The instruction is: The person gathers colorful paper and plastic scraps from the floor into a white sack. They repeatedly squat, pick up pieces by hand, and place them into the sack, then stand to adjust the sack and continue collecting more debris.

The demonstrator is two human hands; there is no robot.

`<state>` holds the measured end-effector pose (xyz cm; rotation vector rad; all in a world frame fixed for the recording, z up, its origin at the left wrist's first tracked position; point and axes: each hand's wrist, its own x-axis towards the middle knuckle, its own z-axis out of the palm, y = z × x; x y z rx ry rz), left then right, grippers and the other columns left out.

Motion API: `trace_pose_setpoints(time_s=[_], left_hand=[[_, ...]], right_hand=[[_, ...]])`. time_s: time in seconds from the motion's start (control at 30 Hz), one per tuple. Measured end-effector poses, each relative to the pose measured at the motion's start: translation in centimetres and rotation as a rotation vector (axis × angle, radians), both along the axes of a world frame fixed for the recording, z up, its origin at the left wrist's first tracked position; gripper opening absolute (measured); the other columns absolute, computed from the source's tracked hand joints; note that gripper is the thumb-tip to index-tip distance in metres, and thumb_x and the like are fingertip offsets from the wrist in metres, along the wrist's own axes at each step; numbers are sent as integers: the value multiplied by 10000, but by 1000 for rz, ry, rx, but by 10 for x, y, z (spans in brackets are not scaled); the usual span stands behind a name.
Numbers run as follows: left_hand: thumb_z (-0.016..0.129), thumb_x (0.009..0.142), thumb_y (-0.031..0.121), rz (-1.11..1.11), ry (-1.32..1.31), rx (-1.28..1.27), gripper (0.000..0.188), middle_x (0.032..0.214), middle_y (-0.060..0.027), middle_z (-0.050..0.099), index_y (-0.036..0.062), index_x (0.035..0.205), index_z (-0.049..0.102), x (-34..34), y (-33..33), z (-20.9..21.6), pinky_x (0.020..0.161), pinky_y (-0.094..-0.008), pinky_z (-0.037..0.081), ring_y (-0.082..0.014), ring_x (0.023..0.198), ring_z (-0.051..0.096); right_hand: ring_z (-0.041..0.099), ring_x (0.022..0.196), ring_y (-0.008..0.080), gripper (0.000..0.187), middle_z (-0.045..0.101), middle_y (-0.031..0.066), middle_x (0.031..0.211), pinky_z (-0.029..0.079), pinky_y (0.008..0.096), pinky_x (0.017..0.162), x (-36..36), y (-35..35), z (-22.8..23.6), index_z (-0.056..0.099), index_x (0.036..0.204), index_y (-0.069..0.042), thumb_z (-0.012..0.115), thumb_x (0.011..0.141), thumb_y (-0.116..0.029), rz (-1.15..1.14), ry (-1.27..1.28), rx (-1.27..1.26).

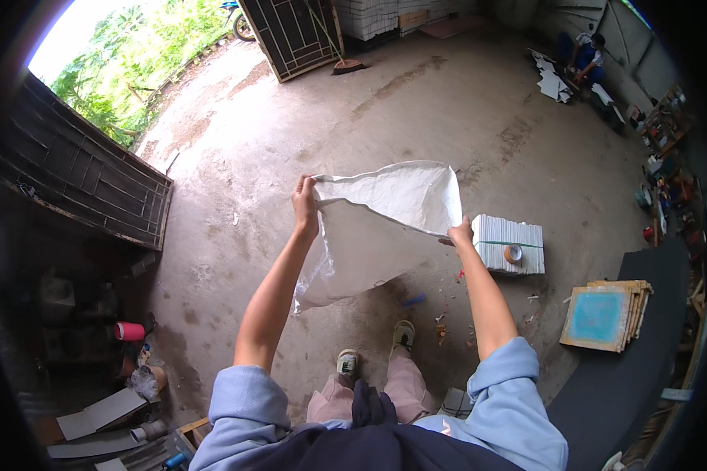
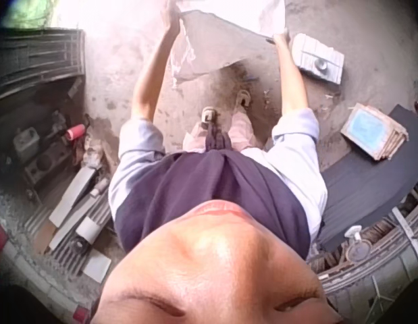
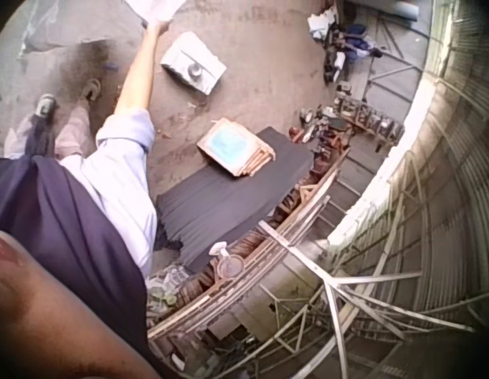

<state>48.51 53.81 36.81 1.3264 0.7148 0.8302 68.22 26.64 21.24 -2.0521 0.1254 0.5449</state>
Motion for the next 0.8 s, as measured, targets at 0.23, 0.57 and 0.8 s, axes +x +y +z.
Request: trace_pose_setpoints(time_s=[0.23, 0.57, 0.8], left_hand=[[395, 812, 166, 186, -255, 63, 152, 644, 21, 405, 82, 747, 504, 49, 73, 8, 536, -245, 304, -80, 596, 359], [401, 777, 207, 121, 69, 399, 224, 738, -73, 447, -4, 741, 465, 26, 64, -67, 675, -289, 356, -171, 716, 422], [674, 807, 237, 95, 409, 531, 279, 816, -89, 490, -11, 809, 544, -12, -29, -213, 665, -325, 410, -204, 732, 494]], right_hand=[[562, 1057, 358, 457, 588, 229, 1113, 427, 413, 907, 39, 76, 62, 478, 1215, -23, 473, 759, 2, 119, -355, 74], [543, 1071, 392, 488, 557, 261, 1149, 413, 428, 907, 38, 75, 9, 424, 1237, 25, 445, 750, 35, 145, -475, 139], [531, 1075, 414, 483, 542, 299, 1140, 408, 439, 921, -1, 40, -150, 393, 1265, 42, 451, 785, 23, 79, -321, -96]])
